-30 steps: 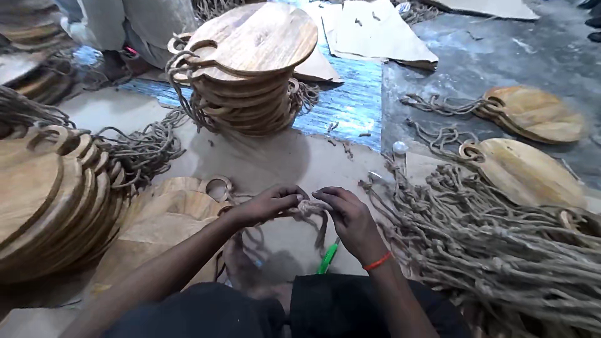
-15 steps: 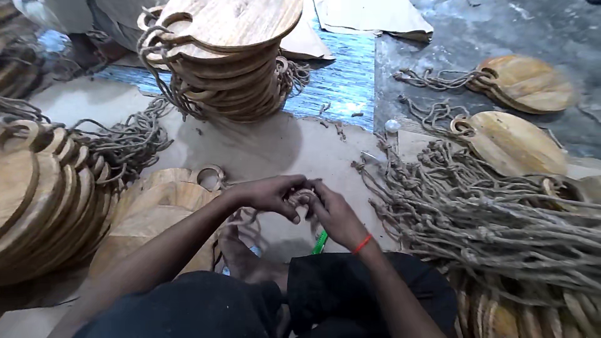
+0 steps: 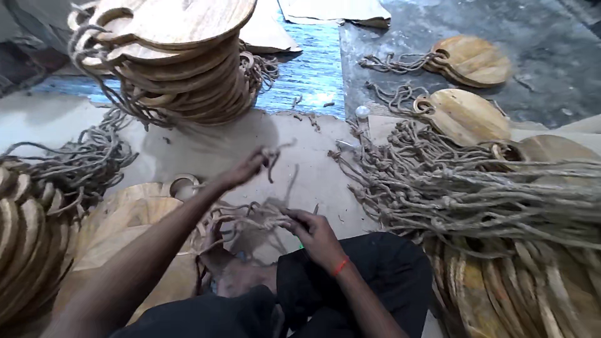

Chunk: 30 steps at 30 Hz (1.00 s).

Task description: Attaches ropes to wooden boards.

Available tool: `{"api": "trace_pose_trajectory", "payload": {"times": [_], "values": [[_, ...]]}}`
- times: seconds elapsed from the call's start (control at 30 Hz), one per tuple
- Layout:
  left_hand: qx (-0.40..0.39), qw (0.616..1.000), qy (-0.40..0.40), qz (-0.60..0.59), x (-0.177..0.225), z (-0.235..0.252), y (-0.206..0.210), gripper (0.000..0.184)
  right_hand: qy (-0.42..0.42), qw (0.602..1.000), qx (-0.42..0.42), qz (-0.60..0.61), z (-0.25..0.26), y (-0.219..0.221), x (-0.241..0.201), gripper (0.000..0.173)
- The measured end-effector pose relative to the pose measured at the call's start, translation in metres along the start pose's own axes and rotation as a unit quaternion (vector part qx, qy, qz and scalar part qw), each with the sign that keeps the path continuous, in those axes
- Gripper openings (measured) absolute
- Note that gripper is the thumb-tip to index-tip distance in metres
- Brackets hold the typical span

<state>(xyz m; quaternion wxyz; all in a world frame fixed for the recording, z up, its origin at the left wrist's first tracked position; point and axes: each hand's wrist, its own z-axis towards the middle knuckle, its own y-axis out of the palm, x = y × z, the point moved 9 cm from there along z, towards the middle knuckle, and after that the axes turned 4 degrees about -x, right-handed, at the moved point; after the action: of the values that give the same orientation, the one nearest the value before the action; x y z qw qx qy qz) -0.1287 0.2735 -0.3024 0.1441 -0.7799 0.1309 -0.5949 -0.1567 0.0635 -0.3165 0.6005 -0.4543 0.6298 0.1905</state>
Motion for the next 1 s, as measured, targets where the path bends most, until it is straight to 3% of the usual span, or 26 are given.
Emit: {"api": "trace_pose_trajectory", "payload": {"times": [0.1, 0.17, 0.23, 0.3, 0.4, 0.47, 0.57, 0.8, 1.0], "values": [[0.194, 0.980, 0.046, -0.015, 0.054, -0.015, -0.120, 0.038, -0.069, 0.998, 0.007, 0.002, 0.038, 0.015, -0.062, 0.024], [0.263, 0.963, 0.046, -0.021, 0.069, -0.026, -0.161, 0.026, -0.150, 0.988, 0.019, 0.018, 0.053, 0.018, -0.109, 0.018], [0.184, 0.980, 0.065, -0.028, 0.085, -0.029, -0.131, 0.024, -0.216, 0.976, 0.024, 0.032, 0.061, 0.010, -0.142, 0.016], [0.043, 0.998, 0.034, -0.027, 0.081, -0.032, -0.060, 0.029, -0.249, 0.968, 0.028, 0.007, 0.063, -0.003, -0.143, 0.016], [-0.138, 0.970, -0.125, -0.155, 0.026, -0.038, 0.029, 0.046, -0.195, 0.981, -0.004, -0.022, 0.063, -0.025, -0.091, 0.014], [-0.232, 0.931, -0.148, -0.239, 0.001, -0.033, 0.064, 0.048, -0.165, 0.986, -0.022, 0.000, 0.061, -0.034, -0.047, 0.012], [-0.253, 0.925, -0.167, -0.228, -0.012, -0.026, 0.090, 0.045, -0.145, 0.989, 0.005, 0.025, 0.045, -0.037, -0.011, 0.012], [-0.257, 0.933, -0.172, -0.183, -0.010, -0.025, 0.119, 0.035, -0.095, 0.978, 0.180, -0.040, -0.010, -0.045, 0.044, 0.009], [-0.293, 0.938, -0.151, -0.112, -0.014, -0.011, 0.144, 0.028, -0.089, 0.978, 0.167, -0.082, -0.022, -0.046, 0.046, 0.009]]}}
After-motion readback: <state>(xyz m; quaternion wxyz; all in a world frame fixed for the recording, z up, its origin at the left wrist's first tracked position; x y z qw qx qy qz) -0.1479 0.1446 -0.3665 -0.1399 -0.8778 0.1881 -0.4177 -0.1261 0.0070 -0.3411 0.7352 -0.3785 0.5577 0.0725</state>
